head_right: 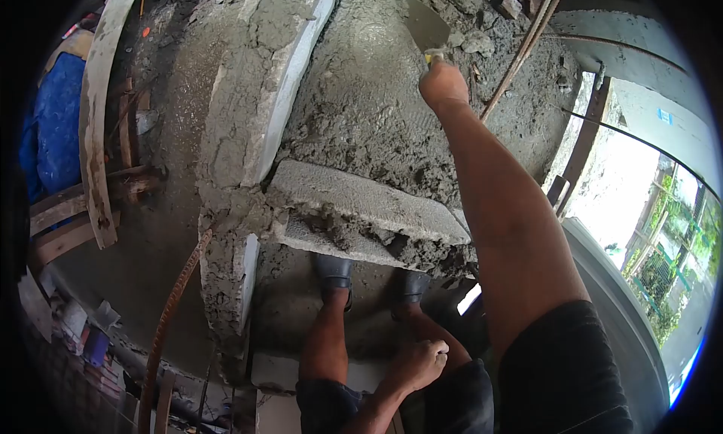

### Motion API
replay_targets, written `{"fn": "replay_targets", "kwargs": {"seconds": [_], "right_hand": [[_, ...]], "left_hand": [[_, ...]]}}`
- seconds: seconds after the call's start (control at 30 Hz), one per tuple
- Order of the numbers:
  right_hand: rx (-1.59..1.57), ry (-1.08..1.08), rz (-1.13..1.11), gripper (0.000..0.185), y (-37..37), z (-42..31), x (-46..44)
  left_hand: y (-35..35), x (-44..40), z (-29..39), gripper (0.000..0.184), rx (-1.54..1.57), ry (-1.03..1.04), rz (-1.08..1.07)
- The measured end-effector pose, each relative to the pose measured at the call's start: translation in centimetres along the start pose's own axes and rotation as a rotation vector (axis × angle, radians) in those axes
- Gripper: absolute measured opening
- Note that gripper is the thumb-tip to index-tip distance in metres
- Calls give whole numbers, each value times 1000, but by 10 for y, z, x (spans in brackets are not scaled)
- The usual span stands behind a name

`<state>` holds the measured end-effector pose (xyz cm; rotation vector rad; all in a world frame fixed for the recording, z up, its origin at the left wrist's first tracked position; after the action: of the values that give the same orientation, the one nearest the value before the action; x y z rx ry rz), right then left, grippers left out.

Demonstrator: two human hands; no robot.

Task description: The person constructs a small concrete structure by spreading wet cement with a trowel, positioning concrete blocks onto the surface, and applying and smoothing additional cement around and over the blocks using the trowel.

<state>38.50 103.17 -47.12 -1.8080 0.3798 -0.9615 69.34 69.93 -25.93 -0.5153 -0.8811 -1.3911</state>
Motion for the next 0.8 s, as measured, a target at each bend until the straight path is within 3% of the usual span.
{"fn": "replay_targets", "kwargs": {"seconds": [0.03, 0.13, 0.37, 0.47, 0.5, 0.6, 0.8], "right_hand": [[-6, -4, -10, 38, 10, 1, 8], [39, -283, 57, 36, 20, -17, 44], [162, -389, -118, 44, 7, 7, 106], [65, -183, -12, 47, -14, 38, 115], [65, -183, -18, 47, 3, 40, 114], [-243, 142, 52, 51, 44, 54, 106], [-467, 220, 76, 47, 90, 2, 123]], "left_hand": [[-6, 1, 1, 22, 3, -11, 4], [-9, 1, 2, 23, 30, 11, -1], [-8, -4, -3, 24, -48, -7, -47], [-13, -5, -2, 24, -16, -15, -34], [-12, -4, -2, 24, -11, -15, -33], [-11, -4, 0, 24, -26, -8, -46], [-10, 0, 4, 24, -3, -21, -66]]}}
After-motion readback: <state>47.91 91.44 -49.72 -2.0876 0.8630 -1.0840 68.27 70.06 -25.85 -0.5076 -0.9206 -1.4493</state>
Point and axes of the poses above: each hand's wrist, its own x-axis away from the middle knuckle, its own y-axis out of the palm, z = x × y, the point moved 9 cm from there along -x, towards the middle knuckle, and after that the axes turned 6 degrees about -x, right-handed, at the moved point
